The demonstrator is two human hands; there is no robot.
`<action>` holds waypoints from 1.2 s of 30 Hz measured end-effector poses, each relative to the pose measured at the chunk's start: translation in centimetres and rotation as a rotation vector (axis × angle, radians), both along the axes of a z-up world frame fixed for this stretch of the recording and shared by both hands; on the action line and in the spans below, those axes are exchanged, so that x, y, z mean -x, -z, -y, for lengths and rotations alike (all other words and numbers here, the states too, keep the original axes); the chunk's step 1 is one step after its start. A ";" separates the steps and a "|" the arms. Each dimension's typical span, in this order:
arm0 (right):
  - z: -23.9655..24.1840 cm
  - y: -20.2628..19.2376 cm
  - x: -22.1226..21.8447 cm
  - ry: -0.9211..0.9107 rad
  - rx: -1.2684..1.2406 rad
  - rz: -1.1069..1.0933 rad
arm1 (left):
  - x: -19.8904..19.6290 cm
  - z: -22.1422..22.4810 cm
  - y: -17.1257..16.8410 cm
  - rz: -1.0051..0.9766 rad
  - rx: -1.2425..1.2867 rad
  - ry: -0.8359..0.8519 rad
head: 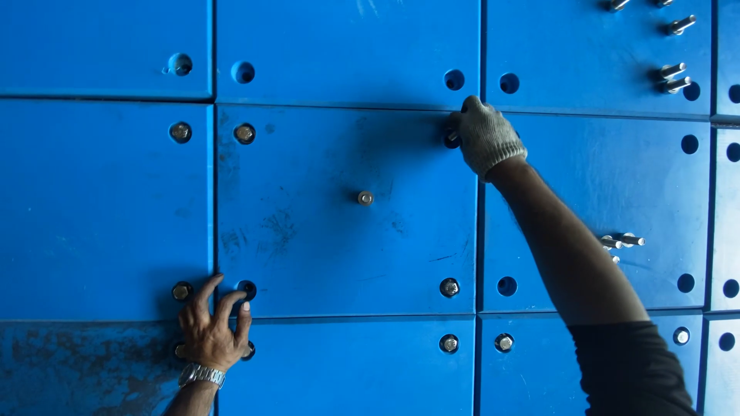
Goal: The person is manually placing and then tightening bolts on a large blue industrial structure using their hands and a socket wrench.
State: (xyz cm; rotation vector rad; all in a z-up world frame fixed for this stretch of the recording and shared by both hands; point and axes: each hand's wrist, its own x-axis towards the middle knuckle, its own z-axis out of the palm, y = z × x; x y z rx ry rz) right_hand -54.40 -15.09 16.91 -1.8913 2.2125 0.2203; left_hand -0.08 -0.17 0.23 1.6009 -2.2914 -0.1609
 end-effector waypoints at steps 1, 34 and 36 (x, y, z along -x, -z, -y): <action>0.3 0.0 -0.1 -0.006 -0.004 -0.002 | 0.0 -0.1 0.1 -0.002 -0.004 -0.006; 0.7 -0.3 -2.9 -0.204 -0.234 -0.401 | -0.6 0.5 -1.5 0.006 -0.077 0.032; 1.0 -1.1 -3.8 -0.240 -0.299 -0.447 | -0.7 0.5 -1.5 0.012 -0.084 0.035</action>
